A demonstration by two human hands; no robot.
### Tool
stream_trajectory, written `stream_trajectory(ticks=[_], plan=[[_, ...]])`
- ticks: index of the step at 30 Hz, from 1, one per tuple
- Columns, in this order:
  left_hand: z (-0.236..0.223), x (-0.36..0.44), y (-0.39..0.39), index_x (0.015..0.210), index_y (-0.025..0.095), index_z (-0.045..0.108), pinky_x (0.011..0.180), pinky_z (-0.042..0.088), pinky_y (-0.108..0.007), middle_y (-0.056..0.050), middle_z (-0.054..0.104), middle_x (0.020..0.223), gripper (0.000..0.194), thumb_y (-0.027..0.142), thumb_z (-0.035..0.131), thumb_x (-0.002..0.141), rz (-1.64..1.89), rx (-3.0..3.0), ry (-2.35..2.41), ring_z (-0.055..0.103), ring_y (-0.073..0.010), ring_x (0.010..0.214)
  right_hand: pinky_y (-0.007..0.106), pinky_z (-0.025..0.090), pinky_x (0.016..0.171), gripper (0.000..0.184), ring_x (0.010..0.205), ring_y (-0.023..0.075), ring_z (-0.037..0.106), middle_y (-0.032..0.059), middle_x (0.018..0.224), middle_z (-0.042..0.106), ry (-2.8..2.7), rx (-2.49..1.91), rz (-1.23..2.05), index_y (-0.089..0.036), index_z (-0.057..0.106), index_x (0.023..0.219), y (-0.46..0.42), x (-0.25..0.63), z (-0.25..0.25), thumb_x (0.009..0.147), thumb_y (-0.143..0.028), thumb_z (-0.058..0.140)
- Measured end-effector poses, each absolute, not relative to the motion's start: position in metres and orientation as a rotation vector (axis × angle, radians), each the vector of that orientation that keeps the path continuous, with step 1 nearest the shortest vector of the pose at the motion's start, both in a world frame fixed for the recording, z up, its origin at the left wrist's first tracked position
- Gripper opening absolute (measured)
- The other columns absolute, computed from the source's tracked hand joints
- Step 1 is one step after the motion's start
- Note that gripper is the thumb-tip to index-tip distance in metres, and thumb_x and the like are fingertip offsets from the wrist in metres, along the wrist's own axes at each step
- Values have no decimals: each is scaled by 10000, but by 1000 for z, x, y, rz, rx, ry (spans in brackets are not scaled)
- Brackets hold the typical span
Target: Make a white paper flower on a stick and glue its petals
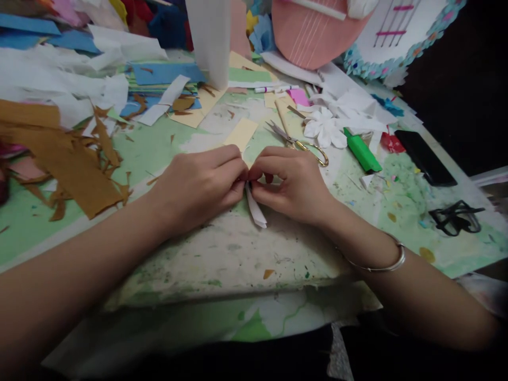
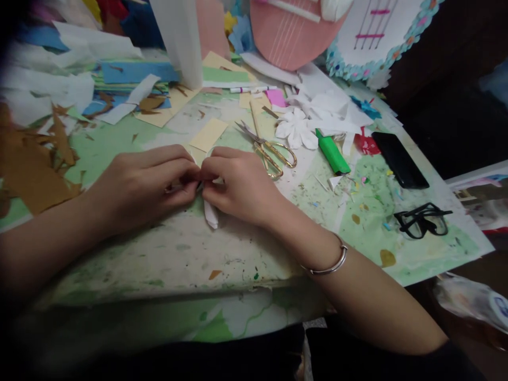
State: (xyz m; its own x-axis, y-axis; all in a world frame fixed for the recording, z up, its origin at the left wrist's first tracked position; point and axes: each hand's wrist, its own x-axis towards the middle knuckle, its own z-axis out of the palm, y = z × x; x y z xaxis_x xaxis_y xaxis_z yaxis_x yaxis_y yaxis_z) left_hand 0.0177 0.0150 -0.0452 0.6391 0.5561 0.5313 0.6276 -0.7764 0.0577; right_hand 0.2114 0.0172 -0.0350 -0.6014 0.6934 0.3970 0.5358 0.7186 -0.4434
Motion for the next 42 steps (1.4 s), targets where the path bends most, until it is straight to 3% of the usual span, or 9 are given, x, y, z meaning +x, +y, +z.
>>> stream_trajectory(ticks=[9,26,42], plan=[[-41,23,12,763,164,542,597,405,-278,-47,579,783,100,186,468,826,-735,-2800,-1209,547,-156,691,227,337,600,85,627,89,473,-4,672,574,-2240,-970,399,-151,593,644,15,203,-39,708,-140,538],[-39,28,12,734,165,557,606,402,-282,-42,562,745,98,171,484,799,-740,-2857,-1366,537,-163,701,216,318,567,98,579,66,438,-22,615,541,-2168,-992,436,-150,566,585,14,200,-40,682,-138,549],[-38,18,18,784,179,578,610,442,-258,-27,606,791,67,192,513,799,-1016,-2847,-1419,568,-138,674,218,331,564,71,591,75,437,-20,631,498,-2189,-981,413,-160,549,631,13,203,-39,668,-103,525]])
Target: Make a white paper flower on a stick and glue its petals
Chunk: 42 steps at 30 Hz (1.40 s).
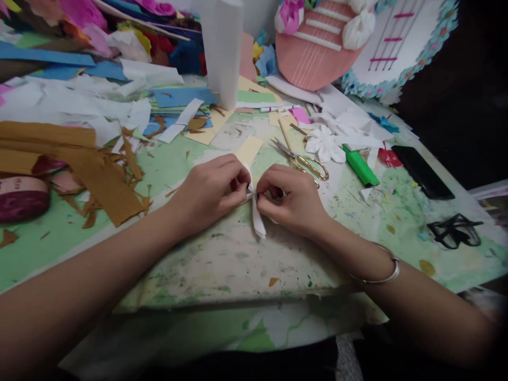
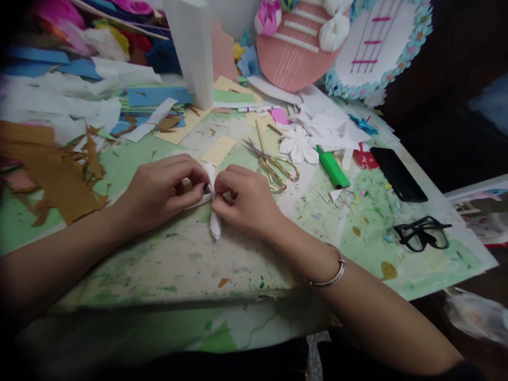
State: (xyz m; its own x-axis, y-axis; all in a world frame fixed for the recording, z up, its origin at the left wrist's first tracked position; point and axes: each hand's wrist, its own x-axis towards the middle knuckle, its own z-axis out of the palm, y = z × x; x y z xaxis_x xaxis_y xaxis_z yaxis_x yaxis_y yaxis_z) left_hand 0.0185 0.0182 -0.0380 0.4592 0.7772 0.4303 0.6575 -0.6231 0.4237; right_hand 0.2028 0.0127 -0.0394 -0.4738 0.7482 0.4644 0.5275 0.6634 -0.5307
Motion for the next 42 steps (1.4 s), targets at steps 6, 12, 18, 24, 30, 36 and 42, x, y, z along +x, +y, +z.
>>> stream_trajectory(ticks=[6,12,18,24,30,36,42], plan=[[-36,3,28,783,181,592,562,458,-249,-21,615,765,113,291,587,812,1147,2215,1478,572,-143,668,240,383,622,139,650,100,509,15,724,594,-2126,-1013,394,-162,635,746,16,211,-32,756,-145,497],[-36,4,26,771,174,572,648,425,-287,-36,625,762,115,215,488,838,976,2364,1469,560,-167,713,247,364,617,128,615,100,498,3,656,596,-2131,-1184,357,-158,617,683,21,220,-27,773,-225,555],[-37,13,18,788,167,554,695,405,-342,-64,595,781,291,455,592,789,747,2566,1255,518,-213,763,227,369,623,115,647,93,527,7,707,636,-2368,-1114,623,-148,680,806,25,223,-26,760,-170,577],[-38,26,11,834,161,603,824,411,-438,-116,609,917,282,421,610,724,689,2593,1372,510,-289,926,236,391,670,97,717,116,546,28,754,638,-2407,-1050,535,-136,679,817,27,218,-30,757,-168,611],[-37,22,13,840,160,595,827,415,-422,-101,636,901,135,210,571,716,840,2550,1379,525,-283,950,238,421,692,73,734,119,547,37,766,615,-2291,-916,396,-138,647,782,23,206,-34,805,-149,579],[-21,7,14,884,176,620,881,396,-409,-80,680,943,101,222,533,860,1181,2677,1163,568,-238,977,291,462,770,132,833,145,575,58,844,640,-2097,-832,279,-174,665,874,18,204,-18,886,-209,538],[-9,0,11,839,195,620,884,410,-402,-60,696,894,121,239,523,896,1373,2591,1146,594,-215,941,310,458,792,163,843,156,574,53,845,661,-2143,-799,225,-195,687,813,26,194,9,871,-175,536]])
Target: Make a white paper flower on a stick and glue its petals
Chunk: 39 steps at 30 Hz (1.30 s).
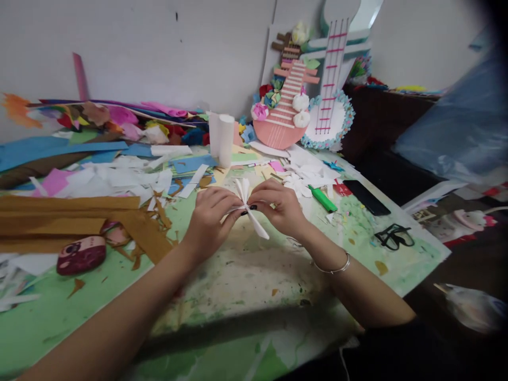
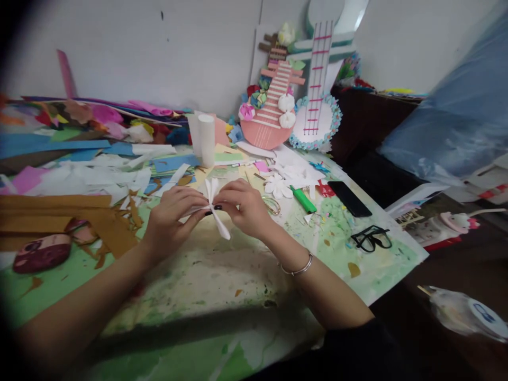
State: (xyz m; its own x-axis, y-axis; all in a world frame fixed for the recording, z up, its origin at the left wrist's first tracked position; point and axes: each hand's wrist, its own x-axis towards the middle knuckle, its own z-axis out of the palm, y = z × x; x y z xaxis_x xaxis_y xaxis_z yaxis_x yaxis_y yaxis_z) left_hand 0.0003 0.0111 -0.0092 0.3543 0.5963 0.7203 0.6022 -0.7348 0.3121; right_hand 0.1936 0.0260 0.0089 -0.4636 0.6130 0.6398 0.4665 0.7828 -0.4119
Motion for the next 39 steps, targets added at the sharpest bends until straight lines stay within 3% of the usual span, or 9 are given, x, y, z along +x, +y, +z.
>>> stream_trajectory(ticks=[5,9,12,14,18,22,26,35,39], plan=[[-6,0,11,792,193,591,865,420,-399,-55,686,845,100,220,528,865,-1438,-2549,-1149,599,-209,899,315,451,800,147,837,157,577,48,829,669,-2126,-773,357,-188,668,813,26,188,13,868,-228,538],[-7,0,12,751,182,592,839,428,-388,-54,677,801,93,199,555,835,-1485,-2498,-1137,596,-203,856,324,439,847,285,896,160,594,58,907,685,-2068,-713,578,-183,683,934,20,196,12,922,-372,469],[-10,0,14,766,184,612,848,425,-386,-54,683,815,102,216,557,846,-1454,-2489,-1168,596,-204,874,309,447,816,311,881,167,609,60,936,688,-2104,-769,646,-171,677,972,16,201,11,838,-440,596],[-13,0,15,786,188,624,862,419,-387,-54,691,838,121,242,550,864,-1409,-2495,-1209,595,-205,896,295,443,782,274,835,168,608,56,894,691,-2159,-876,517,-165,680,939,16,200,8,760,-372,697],[-17,-2,19,811,191,652,853,419,-376,-55,705,841,159,290,551,885,-1313,-2565,-1232,599,-205,883,261,435,744,100,785,143,622,48,836,709,-2120,-976,391,-178,705,868,22,198,-4,816,-204,623],[-21,-6,26,849,192,678,751,442,-345,-58,700,766,175,267,526,894,-1214,-2637,-1199,588,-202,778,214,431,684,176,726,113,635,25,818,722,-2199,-1004,558,-178,715,923,28,201,-8,838,-156,562],[-22,-9,31,889,193,680,752,459,-331,-70,715,846,183,237,503,894,-1147,-2710,-1208,616,-202,808,185,394,626,294,616,85,593,-4,681,688,-2253,-1054,500,-166,734,942,32,205,-10,810,-49,499],[-19,-14,33,736,203,709,668,466,-281,-37,729,740,157,286,590,796,-1191,-2871,-1390,653,-176,698,179,389,613,297,617,86,598,-2,682,693,-2302,-1037,556,-165,750,893,31,203,-15,790,-39,501],[-12,-16,31,747,181,730,625,452,-263,-50,739,754,235,376,604,785,-1241,-2902,-1480,646,-179,685,179,380,615,210,628,80,571,2,709,687,-2287,-970,647,-158,737,896,32,205,-13,874,-223,538]])
